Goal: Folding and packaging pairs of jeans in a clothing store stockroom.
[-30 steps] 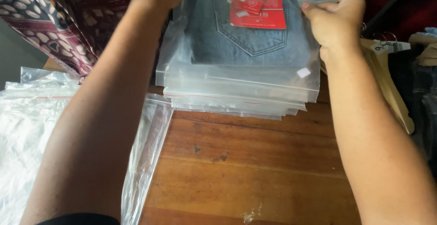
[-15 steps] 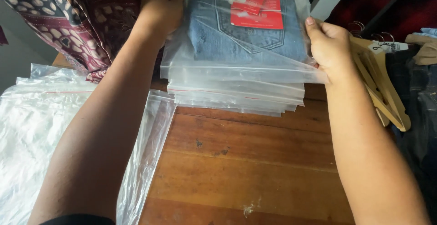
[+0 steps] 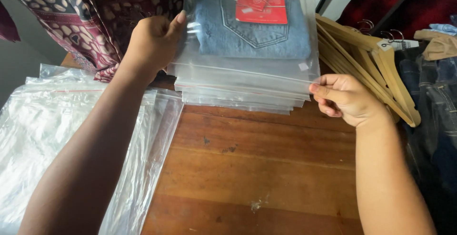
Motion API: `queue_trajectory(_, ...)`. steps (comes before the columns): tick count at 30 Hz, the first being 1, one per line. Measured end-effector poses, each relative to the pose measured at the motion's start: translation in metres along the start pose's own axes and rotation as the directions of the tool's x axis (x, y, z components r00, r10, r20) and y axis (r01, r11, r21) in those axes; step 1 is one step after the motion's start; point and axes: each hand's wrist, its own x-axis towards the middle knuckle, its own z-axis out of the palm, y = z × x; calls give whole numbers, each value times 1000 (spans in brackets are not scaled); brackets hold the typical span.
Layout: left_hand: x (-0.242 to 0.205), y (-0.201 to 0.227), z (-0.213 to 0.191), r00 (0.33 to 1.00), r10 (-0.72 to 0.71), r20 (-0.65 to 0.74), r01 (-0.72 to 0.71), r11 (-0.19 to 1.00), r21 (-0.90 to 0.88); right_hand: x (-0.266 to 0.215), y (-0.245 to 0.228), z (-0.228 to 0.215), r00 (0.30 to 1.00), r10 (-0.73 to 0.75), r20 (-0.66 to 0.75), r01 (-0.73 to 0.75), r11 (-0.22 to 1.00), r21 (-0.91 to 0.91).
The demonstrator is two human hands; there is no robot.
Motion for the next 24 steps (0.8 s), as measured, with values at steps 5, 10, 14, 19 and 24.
queue_trajectory(5,1,-23,6,861,399,-317,-320,907,272,-21,13,6,995,-21,-98,21,1000,-9)
queue_trajectory(10,-48,41,24,661,598,-453,-430,797,424,-61,22,7,976,-30,-217,21,999,-44)
queue_trajectory(14,-84,107,72,537,759,-368,-734,636,239,-104,21,2,882,-213,-420,128,967,-221)
queue_trajectory(19,-107,160,154,572,798,-193,-813,583,1,-169,25,-33,613,-626,-483,131,683,-719)
queue_trajectory(24,-119,196,241,609,780,145,-737,624,-261,-240,27,-92,433,-857,-280,-388,103,-916)
